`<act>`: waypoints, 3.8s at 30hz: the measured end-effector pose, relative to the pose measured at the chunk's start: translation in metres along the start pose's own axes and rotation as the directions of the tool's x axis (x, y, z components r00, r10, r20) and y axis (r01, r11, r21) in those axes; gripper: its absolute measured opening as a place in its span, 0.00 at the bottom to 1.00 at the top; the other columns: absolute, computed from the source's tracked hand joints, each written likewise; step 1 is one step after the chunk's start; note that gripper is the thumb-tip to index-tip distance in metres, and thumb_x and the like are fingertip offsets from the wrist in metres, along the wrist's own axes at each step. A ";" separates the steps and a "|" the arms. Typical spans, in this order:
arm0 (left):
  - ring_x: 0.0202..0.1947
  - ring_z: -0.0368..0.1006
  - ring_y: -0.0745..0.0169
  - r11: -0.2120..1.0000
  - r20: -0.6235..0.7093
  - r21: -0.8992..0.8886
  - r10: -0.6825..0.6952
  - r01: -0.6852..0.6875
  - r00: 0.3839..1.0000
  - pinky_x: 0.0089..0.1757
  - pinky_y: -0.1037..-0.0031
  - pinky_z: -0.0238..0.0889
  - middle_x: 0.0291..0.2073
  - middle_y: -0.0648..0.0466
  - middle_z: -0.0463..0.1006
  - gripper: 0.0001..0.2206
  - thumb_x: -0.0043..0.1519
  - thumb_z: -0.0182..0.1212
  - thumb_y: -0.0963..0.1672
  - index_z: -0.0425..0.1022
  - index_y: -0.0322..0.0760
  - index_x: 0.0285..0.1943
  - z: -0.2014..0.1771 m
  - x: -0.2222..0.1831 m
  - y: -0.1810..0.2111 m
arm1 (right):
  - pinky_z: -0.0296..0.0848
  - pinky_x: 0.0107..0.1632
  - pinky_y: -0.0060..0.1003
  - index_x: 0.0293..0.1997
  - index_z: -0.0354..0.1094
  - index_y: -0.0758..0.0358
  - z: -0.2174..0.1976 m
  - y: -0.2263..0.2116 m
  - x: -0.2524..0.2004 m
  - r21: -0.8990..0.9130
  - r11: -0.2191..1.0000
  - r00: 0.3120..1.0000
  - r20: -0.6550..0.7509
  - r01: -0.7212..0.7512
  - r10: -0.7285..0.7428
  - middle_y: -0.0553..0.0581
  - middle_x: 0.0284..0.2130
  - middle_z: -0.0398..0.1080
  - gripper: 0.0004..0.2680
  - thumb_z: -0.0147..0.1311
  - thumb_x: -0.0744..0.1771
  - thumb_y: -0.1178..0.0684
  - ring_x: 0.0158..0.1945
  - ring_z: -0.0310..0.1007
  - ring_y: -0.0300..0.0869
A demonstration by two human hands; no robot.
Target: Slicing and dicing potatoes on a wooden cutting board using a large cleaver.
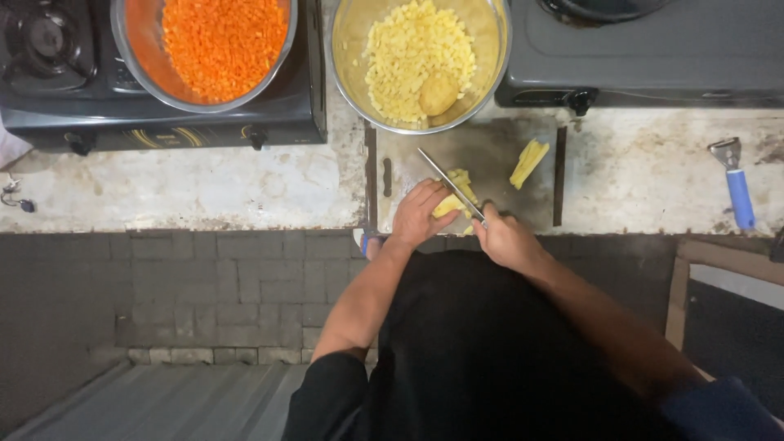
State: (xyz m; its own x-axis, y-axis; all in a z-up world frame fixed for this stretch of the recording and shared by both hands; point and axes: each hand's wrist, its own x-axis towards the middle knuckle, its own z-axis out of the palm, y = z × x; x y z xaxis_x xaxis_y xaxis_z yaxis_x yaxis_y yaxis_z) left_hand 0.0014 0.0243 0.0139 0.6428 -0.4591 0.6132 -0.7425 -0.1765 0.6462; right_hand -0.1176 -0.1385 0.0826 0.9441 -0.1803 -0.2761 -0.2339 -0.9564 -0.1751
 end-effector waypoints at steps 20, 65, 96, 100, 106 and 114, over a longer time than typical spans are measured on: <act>0.46 0.75 0.43 0.995 0.041 -0.078 -0.052 0.055 0.998 0.50 0.60 0.69 0.41 0.46 0.78 0.15 0.51 0.74 0.45 0.79 0.34 0.44 -0.016 -0.004 0.002 | 0.77 0.34 0.56 0.50 0.54 0.70 -0.137 -0.066 0.026 0.056 0.998 0.855 0.519 -0.025 -0.008 0.75 0.32 0.73 0.12 0.39 0.68 0.49 0.36 0.78 0.66; 0.42 0.76 0.45 0.990 0.067 -0.139 -0.004 0.014 0.998 0.45 0.61 0.72 0.39 0.49 0.79 0.13 0.52 0.72 0.44 0.78 0.38 0.42 -0.031 0.007 -0.007 | 0.77 0.38 0.56 0.50 0.54 0.70 -0.096 -0.070 0.016 0.008 0.992 0.852 0.514 -0.123 0.101 0.70 0.31 0.74 0.10 0.38 0.68 0.53 0.38 0.79 0.62; 0.40 0.75 0.39 0.978 0.122 -0.204 -0.015 0.040 0.992 0.44 0.56 0.70 0.38 0.42 0.77 0.14 0.57 0.67 0.48 0.77 0.32 0.43 -0.031 -0.009 -0.013 | 0.75 0.45 0.58 0.56 0.58 0.70 -0.146 -0.094 0.044 0.024 0.988 0.827 0.550 -0.152 0.114 0.74 0.39 0.74 0.16 0.41 0.66 0.50 0.47 0.76 0.64; 0.41 0.76 0.41 0.985 0.107 -0.172 -0.009 0.027 0.994 0.46 0.57 0.71 0.39 0.44 0.79 0.13 0.55 0.70 0.46 0.78 0.33 0.43 -0.027 -0.006 -0.015 | 0.75 0.47 0.58 0.57 0.56 0.70 -0.124 -0.094 0.016 0.035 0.970 0.776 0.607 -0.241 0.171 0.73 0.42 0.74 0.18 0.40 0.66 0.48 0.48 0.76 0.64; 0.43 0.76 0.44 0.986 0.094 -0.166 -0.008 0.024 0.995 0.48 0.60 0.71 0.39 0.46 0.79 0.14 0.52 0.73 0.46 0.79 0.36 0.42 -0.022 -0.012 -0.024 | 0.78 0.36 0.52 0.54 0.58 0.70 -0.070 -0.067 0.009 0.038 0.985 0.860 0.494 -0.168 0.128 0.71 0.32 0.75 0.14 0.42 0.67 0.50 0.39 0.79 0.61; 0.45 0.76 0.46 0.977 0.106 -0.210 -0.003 0.026 0.994 0.48 0.60 0.71 0.40 0.48 0.79 0.13 0.55 0.69 0.48 0.79 0.38 0.43 -0.018 -0.016 -0.028 | 0.76 0.26 0.49 0.45 0.57 0.67 -0.011 -0.057 0.006 0.062 0.997 0.985 0.166 -0.049 0.038 0.66 0.19 0.73 0.08 0.37 0.68 0.53 0.28 0.79 0.55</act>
State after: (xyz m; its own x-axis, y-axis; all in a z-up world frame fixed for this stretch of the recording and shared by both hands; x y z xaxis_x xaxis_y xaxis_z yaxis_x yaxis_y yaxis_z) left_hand 0.0153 0.0521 -0.0061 0.6215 -0.5484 0.5595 -0.6698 -0.0017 0.7425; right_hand -0.0959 -0.0872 0.1012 0.8828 -0.1760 -0.4356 -0.2936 -0.9305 -0.2192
